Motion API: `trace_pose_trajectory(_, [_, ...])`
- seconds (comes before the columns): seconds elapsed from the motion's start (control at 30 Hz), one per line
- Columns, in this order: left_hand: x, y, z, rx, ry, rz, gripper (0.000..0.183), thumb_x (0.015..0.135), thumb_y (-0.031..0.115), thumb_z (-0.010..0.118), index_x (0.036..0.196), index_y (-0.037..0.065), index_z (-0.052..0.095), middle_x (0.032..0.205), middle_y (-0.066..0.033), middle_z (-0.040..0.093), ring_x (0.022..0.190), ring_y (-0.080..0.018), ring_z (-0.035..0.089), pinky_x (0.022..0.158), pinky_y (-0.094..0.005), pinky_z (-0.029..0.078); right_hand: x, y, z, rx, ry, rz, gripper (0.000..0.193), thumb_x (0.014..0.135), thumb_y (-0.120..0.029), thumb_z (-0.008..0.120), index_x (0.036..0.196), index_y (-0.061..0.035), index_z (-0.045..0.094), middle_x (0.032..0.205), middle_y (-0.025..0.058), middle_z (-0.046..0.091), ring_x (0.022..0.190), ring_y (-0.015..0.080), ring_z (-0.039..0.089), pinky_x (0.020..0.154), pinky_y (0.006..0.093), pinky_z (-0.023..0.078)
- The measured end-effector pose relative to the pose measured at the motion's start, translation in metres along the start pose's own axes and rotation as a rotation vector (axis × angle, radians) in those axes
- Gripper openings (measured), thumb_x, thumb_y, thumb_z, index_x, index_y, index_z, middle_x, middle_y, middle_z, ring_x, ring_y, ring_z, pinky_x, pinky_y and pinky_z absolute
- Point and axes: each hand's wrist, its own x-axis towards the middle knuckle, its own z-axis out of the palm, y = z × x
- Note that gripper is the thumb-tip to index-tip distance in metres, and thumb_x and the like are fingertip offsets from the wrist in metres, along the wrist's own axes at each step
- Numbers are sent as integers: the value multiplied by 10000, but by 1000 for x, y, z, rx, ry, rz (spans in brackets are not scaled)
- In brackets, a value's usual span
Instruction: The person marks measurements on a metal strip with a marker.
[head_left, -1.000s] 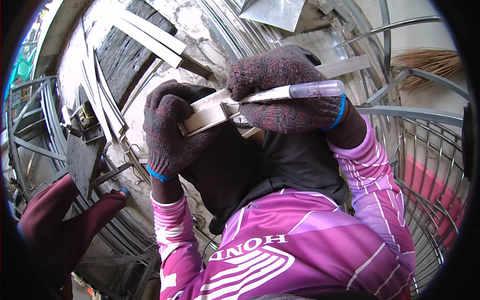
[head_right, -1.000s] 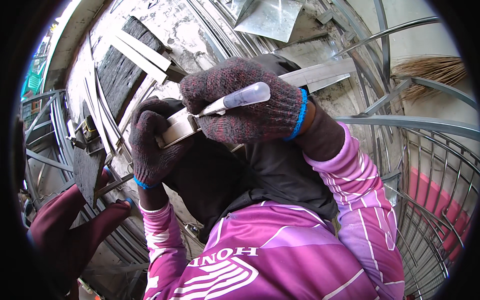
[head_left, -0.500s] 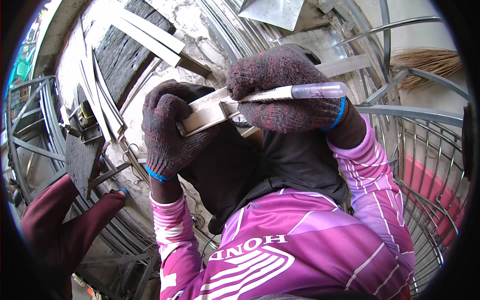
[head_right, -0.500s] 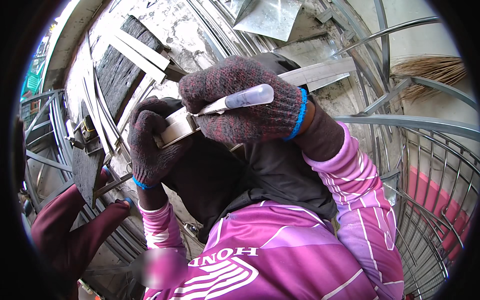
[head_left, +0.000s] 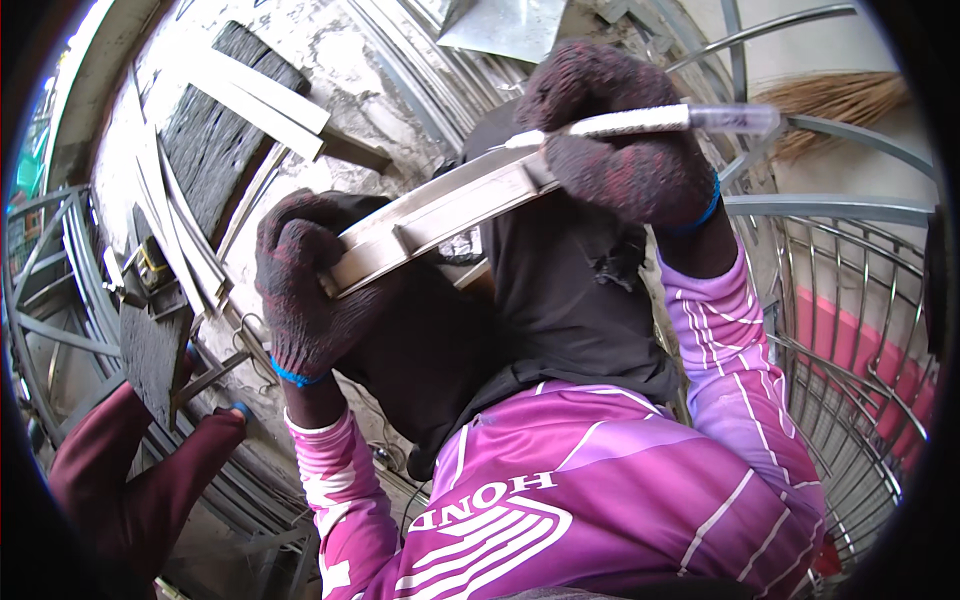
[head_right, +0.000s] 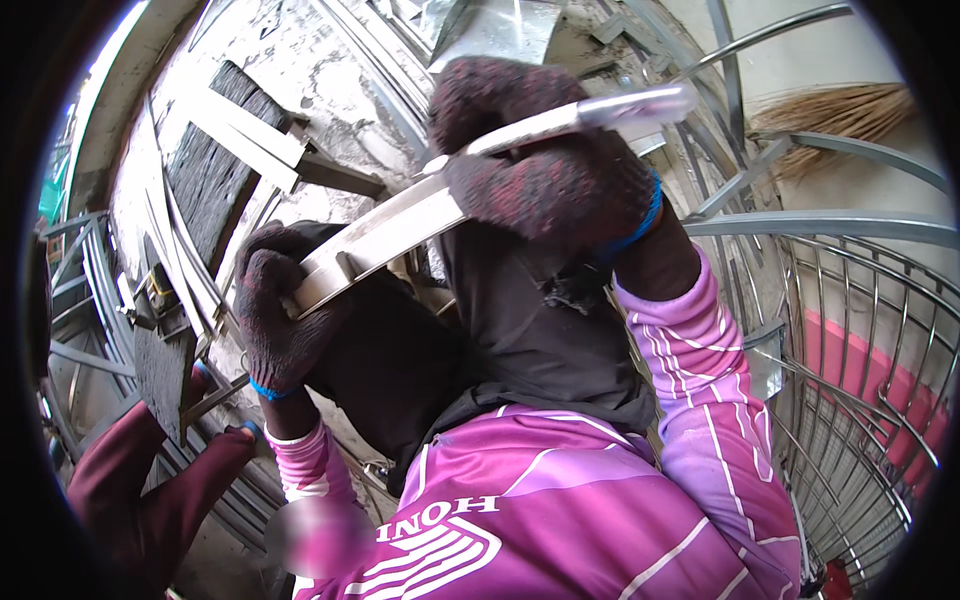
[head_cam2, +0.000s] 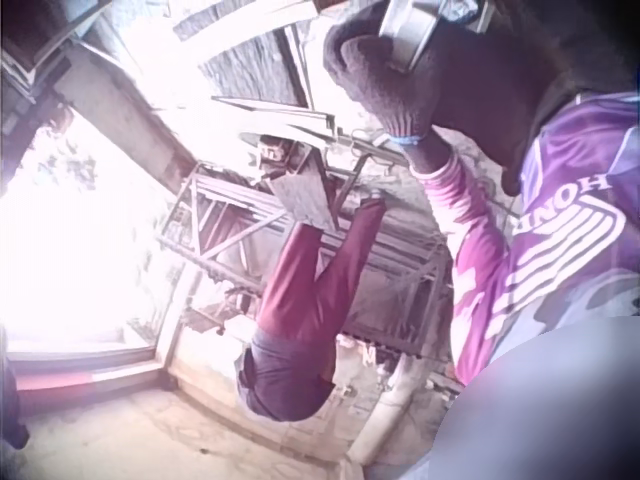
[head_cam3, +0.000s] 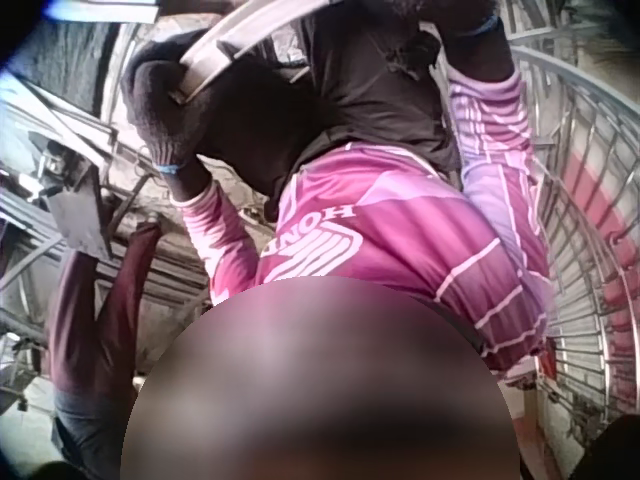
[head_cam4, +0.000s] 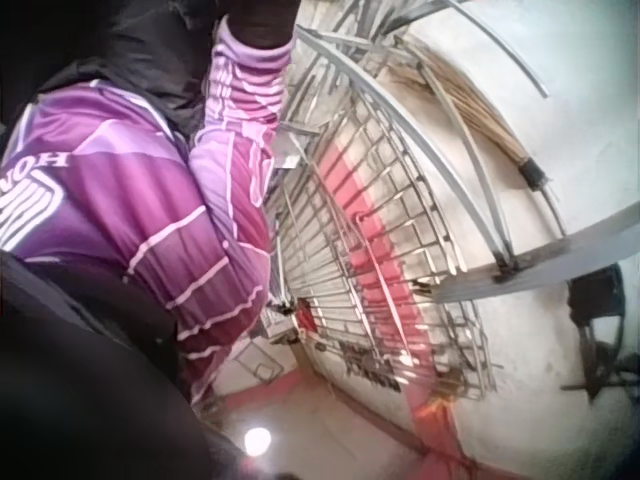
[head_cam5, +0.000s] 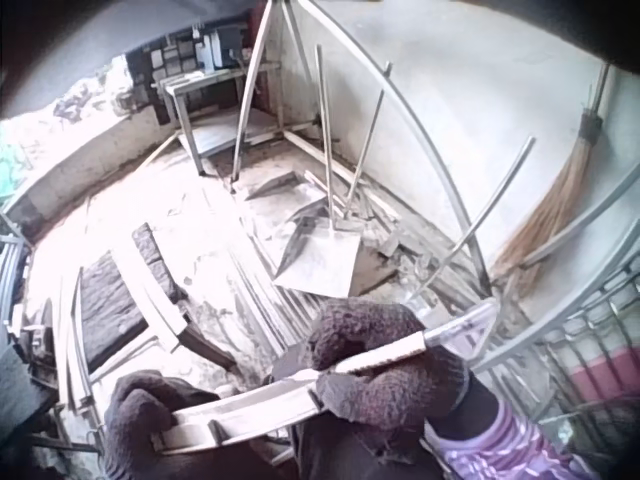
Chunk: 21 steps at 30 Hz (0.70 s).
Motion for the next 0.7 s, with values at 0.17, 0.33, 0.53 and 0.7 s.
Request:
trace_pose_trajectory(0.17, [3, 3, 1, -29, -21, -34, 471, 716, 90, 960, 892, 72, 523, 1152, -172, 718, 1161, -374, 643, 1058, -488, 493, -21, 16, -27, 246, -5, 50, 197, 834, -83, 775, 974, -5, 660, 921, 44, 632, 845, 107, 610, 726, 290, 505])
trace_pose_trajectory(0.33, [3, 11, -2, 30, -28, -44, 475, 716, 90, 945, 891, 76, 503, 1164, -178, 677, 1110, -351, 644, 1042, -468, 490, -19, 1, -16, 117, -52, 95, 211, 834, -73, 779, 1016, -12, 693, 952, 54, 646, 809, 118, 619, 706, 302, 496])
trace_pose_trajectory(0.53, [3, 11, 1, 9, -49, -60, 486, 740, 188, 940, 893, 61, 496, 1177, -183, 652, 1104, -315, 623, 986, -433, 496, -22, 5, -17, 68, -39, 0, 165, 853, -107, 788, 946, -25, 680, 780, 78, 646, 679, 145, 603, 637, 333, 511])
trace_pose_trajectory(0.7, [4, 17, 2, -10, -37, -72, 491, 745, 184, 945, 888, 63, 491, 1179, -182, 646, 1104, -313, 621, 1000, -430, 490, -23, 13, -15, 128, -14, -45, 198, 851, -142, 824, 960, -32, 702, 767, 85, 656, 666, 137, 618, 622, 328, 520])
